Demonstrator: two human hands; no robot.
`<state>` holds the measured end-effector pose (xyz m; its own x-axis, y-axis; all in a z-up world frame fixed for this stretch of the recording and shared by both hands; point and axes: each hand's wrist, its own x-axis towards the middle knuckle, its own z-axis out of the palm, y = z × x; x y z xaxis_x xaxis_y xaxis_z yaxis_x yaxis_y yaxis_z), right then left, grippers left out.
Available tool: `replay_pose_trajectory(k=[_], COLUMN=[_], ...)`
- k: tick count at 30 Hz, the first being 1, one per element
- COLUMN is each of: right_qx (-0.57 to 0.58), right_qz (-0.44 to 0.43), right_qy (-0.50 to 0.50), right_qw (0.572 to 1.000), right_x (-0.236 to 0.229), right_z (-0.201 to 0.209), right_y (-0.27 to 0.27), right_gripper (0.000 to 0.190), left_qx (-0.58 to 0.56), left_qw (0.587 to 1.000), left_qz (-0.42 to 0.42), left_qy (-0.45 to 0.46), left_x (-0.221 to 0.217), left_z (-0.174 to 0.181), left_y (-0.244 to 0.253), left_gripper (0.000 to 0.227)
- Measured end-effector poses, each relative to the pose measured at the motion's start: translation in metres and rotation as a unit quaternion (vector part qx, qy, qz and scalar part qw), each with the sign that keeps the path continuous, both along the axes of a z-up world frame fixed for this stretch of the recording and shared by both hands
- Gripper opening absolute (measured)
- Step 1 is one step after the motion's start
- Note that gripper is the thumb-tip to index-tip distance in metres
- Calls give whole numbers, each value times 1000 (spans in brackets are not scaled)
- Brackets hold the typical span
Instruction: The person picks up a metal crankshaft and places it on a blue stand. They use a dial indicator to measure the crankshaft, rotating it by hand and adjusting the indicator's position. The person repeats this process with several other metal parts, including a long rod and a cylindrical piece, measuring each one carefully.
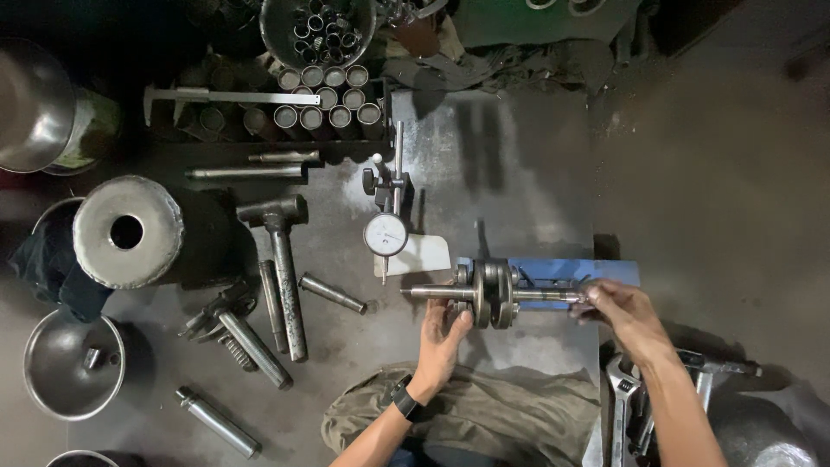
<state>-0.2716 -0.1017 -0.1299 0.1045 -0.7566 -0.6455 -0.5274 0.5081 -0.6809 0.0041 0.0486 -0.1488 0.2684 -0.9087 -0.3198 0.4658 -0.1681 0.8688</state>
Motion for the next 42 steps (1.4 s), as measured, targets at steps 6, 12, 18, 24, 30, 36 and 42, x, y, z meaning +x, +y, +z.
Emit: replay_pose_trajectory(k=[6,12,18,24,30,36,42], right_qx=[17,-18,-18,32,-5,-4,-1], right_qz=[-31,-8,13,-54,-105,-131,-125], right_qy=[-84,-34,-53,-94,-208,-187,-248], right_qw=[996,999,998,994,972,974,961], right_x=[-4,-1,11,19,-1,1,1], right_z=[-5,7,24,30,6,9,-6], right_y=[2,2,-2,-4,2,5,8], right_gripper=[22,21,48,38,45,43,43], left_qx=[-8,-19,54,-49,-108,38,-2], left_qw=[1000,1000,995,845,792,927,932], left_qz=[6,0,31,95,-117,-76,-71], left_qy=[3,12,-82,-524,-590,-365,-355], left_x=[0,1,50,166,213,213,196], left_z=[5,-11,-62,-88,-139,-170,-197], left_y=[-2,5,17,-76,-134,-157,-165], left_gripper=[68,65,49,77,92,56,33])
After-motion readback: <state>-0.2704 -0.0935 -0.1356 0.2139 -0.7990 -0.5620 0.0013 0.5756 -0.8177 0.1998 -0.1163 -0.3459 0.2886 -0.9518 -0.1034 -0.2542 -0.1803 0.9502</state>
